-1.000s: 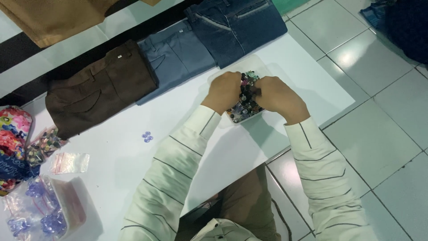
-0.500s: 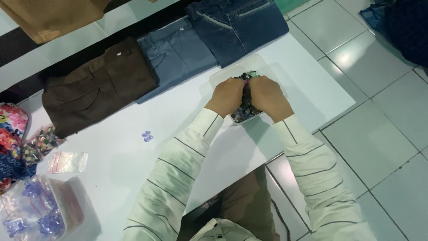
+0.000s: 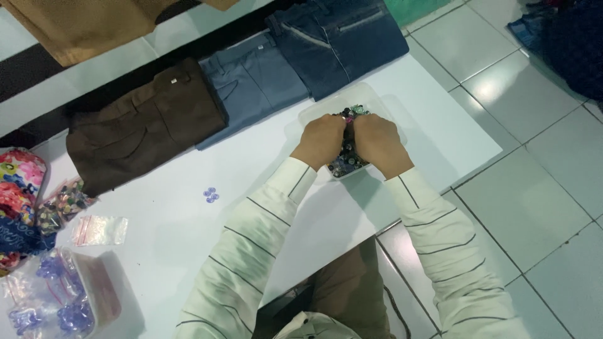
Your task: The person repeatedly picks small buttons from a clear plastic container, places them on the table, and then returns them to the container. The hands perform repetitive pick-and-place motions without using any tools.
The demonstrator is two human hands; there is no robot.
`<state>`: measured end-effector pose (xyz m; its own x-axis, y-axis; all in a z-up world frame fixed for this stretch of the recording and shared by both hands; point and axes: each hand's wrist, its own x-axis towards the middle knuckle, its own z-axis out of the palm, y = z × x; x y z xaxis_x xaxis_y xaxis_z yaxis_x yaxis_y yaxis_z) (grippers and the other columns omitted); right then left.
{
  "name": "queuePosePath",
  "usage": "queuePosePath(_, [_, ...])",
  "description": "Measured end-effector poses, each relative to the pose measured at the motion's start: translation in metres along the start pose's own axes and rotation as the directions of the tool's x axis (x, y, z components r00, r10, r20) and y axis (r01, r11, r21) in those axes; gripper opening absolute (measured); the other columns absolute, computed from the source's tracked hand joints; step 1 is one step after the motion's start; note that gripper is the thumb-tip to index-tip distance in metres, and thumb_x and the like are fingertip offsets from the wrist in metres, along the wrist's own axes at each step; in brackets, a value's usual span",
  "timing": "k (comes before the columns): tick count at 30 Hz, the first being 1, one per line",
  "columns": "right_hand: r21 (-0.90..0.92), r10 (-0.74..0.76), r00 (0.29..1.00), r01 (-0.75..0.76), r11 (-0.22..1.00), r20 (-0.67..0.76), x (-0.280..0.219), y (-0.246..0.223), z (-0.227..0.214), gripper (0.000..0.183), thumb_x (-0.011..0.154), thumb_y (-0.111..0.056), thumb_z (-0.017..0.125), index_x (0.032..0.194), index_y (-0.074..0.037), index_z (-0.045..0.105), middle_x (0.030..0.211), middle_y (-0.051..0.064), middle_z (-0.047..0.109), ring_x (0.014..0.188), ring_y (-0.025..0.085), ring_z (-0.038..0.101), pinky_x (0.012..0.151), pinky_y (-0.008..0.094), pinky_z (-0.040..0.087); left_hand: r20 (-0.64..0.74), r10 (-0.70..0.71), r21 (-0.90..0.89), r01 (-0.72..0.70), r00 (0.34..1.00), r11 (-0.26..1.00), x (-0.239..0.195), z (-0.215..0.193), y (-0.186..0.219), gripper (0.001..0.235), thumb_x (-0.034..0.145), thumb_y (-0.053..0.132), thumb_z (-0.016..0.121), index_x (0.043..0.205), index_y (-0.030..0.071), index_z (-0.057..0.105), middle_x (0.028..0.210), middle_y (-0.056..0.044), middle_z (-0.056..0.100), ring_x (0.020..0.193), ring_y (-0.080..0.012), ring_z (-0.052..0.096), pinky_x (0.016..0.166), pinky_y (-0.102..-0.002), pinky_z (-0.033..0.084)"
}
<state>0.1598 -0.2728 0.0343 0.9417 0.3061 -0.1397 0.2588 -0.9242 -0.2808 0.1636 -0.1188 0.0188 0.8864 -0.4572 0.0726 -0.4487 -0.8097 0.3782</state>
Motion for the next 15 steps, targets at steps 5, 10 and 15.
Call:
queuePosePath(5, [-0.023,0.02,1.0,-0.02,1.0,0.012,-0.015,-0.011,-0.023,0.015,0.085,0.004,0.061,0.072,0.0,0.066,0.059,0.016,0.063,0.056,0.025,0.064,0.052,0.035,0.053,0.006,-0.012,-0.014,0.012,1.0,1.0,0.005,0.006,-0.004,0.009,0.082,-0.006,0.068,0.074,-0.003,0.071,0.065,-0.02,0.068,0.062,-0.0274,0.071,0.054,-0.035,0.06])
queuePosePath(10, [0.104,0.032,0.995,-0.042,0.994,0.096,-0.043,-0.056,-0.063,0.01,0.084,0.002,0.061,0.078,0.005,0.069,0.067,0.02,0.068,0.067,0.031,0.068,0.062,0.041,0.055,-0.001,-0.02,0.022,0.02,1.0,1.0,-0.003,-0.006,0.002,0.009,0.082,-0.007,0.069,0.075,-0.003,0.072,0.066,-0.019,0.069,0.065,-0.0251,0.072,0.058,-0.035,0.062])
queuePosePath(15, [0.013,0.085,0.987,-0.087,0.996,0.135,-0.036,-0.071,-0.047,0.01,0.082,0.002,0.063,0.076,0.002,0.07,0.068,0.018,0.069,0.069,0.035,0.071,0.064,0.045,0.057,0.005,-0.049,0.028,0.049,0.999,0.998,0.002,0.001,-0.004,0.008,0.081,-0.006,0.07,0.074,-0.003,0.071,0.065,-0.02,0.069,0.064,-0.0261,0.072,0.056,-0.036,0.061])
